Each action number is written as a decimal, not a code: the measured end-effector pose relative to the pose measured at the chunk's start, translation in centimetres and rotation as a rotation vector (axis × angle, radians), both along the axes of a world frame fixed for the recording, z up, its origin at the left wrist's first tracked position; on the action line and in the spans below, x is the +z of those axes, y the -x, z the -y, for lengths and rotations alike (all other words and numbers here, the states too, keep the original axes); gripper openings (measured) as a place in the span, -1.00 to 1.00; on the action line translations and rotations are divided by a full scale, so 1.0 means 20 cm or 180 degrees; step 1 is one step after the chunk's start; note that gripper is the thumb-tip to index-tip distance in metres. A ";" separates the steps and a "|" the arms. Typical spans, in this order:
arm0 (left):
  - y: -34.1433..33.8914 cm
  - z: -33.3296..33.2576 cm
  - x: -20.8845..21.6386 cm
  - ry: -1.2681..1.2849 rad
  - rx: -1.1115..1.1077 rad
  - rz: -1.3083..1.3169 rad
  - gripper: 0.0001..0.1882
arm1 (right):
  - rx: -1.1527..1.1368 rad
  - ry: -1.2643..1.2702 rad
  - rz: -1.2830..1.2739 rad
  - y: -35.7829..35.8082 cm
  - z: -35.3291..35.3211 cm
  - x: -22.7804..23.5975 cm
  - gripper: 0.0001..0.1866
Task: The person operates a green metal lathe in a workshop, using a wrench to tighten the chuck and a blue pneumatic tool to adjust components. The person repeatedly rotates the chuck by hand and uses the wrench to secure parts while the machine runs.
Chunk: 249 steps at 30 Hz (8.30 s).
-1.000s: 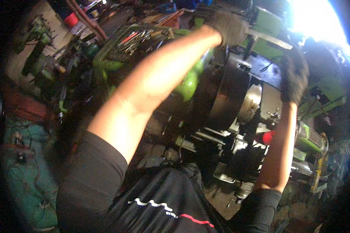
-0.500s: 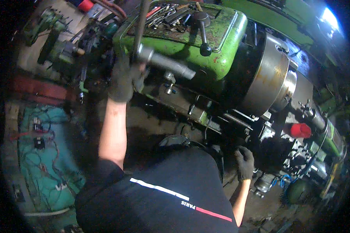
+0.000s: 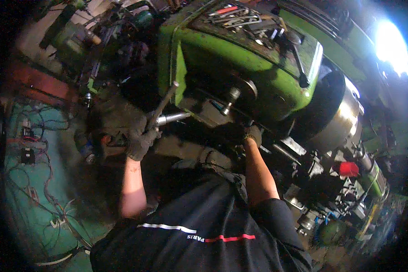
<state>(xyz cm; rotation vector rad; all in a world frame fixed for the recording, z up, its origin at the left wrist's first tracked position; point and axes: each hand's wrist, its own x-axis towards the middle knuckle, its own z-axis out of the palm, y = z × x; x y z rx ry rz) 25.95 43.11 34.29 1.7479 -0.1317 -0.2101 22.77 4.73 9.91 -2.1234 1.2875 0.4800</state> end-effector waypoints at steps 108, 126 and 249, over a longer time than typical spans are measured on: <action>-0.12 0.16 -0.61 -0.1856 -0.1710 -0.0827 -0.61 | -0.0104 0.0239 0.0392 -0.01 0.09 -0.56 -0.54; -0.34 0.52 -0.91 -0.3737 -0.2072 0.1788 -0.62 | -0.4536 -0.3095 0.3667 1.41 -0.06 -0.05 -0.78; 0.29 1.12 -0.13 -0.1394 -0.1122 0.1559 -0.76 | 0.0691 0.0071 0.3710 0.96 0.16 1.34 -0.62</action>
